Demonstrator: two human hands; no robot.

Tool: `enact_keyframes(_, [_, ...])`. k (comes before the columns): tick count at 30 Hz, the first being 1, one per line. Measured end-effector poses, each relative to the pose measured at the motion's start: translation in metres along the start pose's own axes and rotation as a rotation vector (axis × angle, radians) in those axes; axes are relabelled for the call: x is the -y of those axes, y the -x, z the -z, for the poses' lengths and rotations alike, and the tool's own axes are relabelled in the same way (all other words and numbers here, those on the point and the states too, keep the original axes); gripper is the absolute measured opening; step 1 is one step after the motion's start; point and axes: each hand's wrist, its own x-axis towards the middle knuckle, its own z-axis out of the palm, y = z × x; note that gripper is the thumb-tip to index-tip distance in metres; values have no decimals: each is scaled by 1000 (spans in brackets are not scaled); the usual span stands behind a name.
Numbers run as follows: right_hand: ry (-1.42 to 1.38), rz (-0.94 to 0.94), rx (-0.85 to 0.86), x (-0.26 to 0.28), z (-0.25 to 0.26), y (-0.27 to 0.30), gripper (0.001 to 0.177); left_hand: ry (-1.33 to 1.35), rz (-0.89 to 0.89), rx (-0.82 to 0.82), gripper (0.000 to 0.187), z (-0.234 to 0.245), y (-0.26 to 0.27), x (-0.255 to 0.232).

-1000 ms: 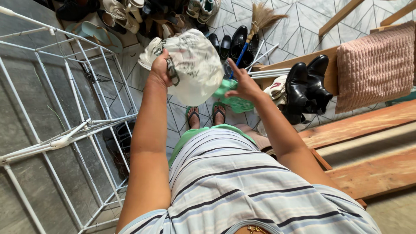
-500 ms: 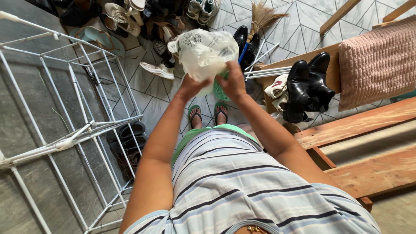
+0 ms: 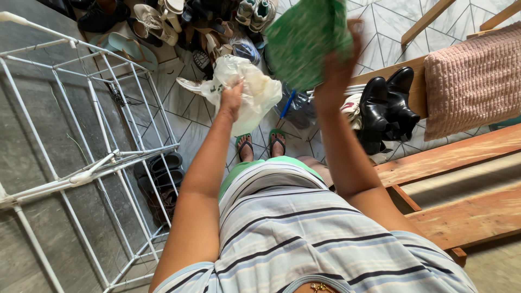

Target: The person wipes a black boot with a green cloth, then places it into a plastic bag and ties the bag. Later, the person removes a pair of white and blue sneakers from a plastic bag, wipes one sneaker with the green cloth, and places it on a wooden bench.

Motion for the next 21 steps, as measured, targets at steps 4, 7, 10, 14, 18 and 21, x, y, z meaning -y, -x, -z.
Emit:
enact_keyframes(4, [873,-11,494,-63,-17,45,48,242,155,259,47,-22,11,-14])
enact_keyframes(7, [1047,38,479,-92,5,72,37,474,275,513,52,-40,43,-46])
enact_keyframes(10, [1197,-250,460,-124,55,40,29,469,316,564,51,-33,79,-77])
enact_keyframes(14, [1305,-449,256,-109,97,1,33,504,285,555,54,-29,89,-96])
enact_keyframes(18, [742,-128,34,-66,60,-18,35,544,336,467,58,-33,81,-97])
enact_keyframes(21, [366,-305,173,-61,10,17,46,627,332,481,65,-48,68,-87])
